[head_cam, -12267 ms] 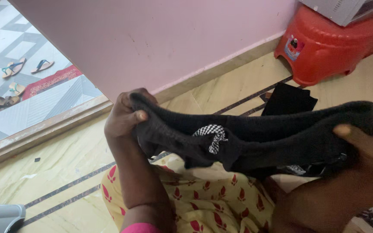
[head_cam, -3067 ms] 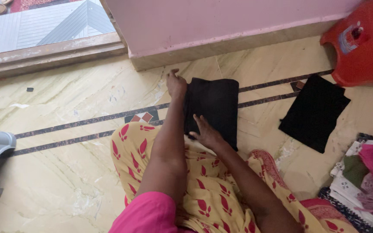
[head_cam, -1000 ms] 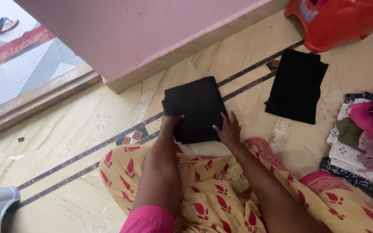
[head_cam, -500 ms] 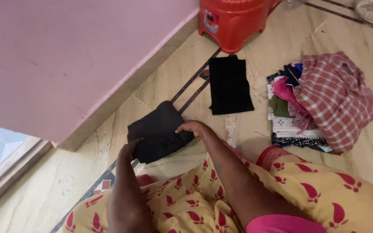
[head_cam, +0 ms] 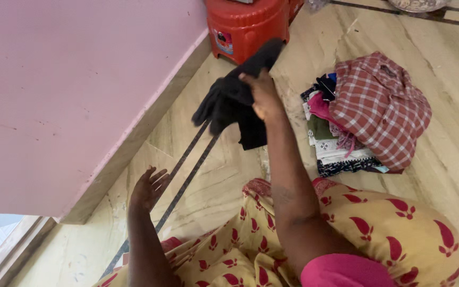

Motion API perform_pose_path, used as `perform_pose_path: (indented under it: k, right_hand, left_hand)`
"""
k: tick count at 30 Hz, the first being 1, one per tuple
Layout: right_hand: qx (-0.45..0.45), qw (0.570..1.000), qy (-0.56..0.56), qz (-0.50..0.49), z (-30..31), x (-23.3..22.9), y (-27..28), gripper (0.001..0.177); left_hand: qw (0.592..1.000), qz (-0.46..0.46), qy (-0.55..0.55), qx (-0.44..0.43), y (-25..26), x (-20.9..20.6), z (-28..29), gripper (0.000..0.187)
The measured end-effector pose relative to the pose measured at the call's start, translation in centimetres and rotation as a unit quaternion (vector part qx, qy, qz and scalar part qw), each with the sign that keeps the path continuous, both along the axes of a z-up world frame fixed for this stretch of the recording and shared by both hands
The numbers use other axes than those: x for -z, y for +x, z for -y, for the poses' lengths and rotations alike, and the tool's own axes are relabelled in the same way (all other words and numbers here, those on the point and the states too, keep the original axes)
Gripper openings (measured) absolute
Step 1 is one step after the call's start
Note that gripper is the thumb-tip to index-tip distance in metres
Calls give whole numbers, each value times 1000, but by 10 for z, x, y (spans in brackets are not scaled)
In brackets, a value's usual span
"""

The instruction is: The person sits on the floor and folds various garments one by one, including a patterned cloth, a pink towel, a dark blue shirt, a white and blue shirt, a checkered shirt, and black shirts. Each item is smoothed and folded neatly before being placed in a growing stack.

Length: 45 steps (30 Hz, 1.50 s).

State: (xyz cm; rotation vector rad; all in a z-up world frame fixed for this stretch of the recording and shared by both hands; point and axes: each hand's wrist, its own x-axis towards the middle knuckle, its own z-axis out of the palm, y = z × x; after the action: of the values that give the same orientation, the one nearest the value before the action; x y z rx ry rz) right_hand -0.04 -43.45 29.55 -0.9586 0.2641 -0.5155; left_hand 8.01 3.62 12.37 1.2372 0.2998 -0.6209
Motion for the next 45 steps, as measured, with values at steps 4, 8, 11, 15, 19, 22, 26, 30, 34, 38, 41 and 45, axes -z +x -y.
perform_pose_path:
  k: [4,8,11,15,19,22,26,30,34,38,41,45]
  right_hand:
    - [236,952,-164,108,89,-20,-40,72]
    - [415,887,-200,16,158,23,-69,72]
    - [454,879,-135,-62,180,79,-73,70]
    - [423,900,8,-106,159,145,-45,69]
    - [344,924,134,-95,108,198,-9,68]
    - [273,944,173,-70,80,231,10,68]
    - [260,946,133,-138,78,257,12,62]
    - [332,823,189,-421,69,285,-7,71]
    - [249,826,346,-370,59,311,-11,60]
    - [161,855,393,-298,58,325,-8,25]
    - [124,871,361,-307,67,321,-5,26]
    - [111,896,299,-310,56,315,3,24]
  left_hand:
    - [998,45,29,18,-5,10,-7,56]
    - [995,31,86,24,-1,31,-7,55]
    - [993,20,110,34,-2,41,-5,59]
    - [988,30,144,56,-3,38,-6,65]
    - [984,43,159,66,-7,45,-8,68]
    - [977,49,192,78,-10,53,-15,67]
    - [979,47,181,82,-7,61,-19,64]
    - [976,62,188,92,-6,73,-16,62]
    - [977,57,185,86,-5,74,-8,62]
    - [971,53,215,93,-14,70,-5,62]
    - [968,54,226,98,-14,65,0,62]
    - [964,54,232,116,-11,69,5,60]
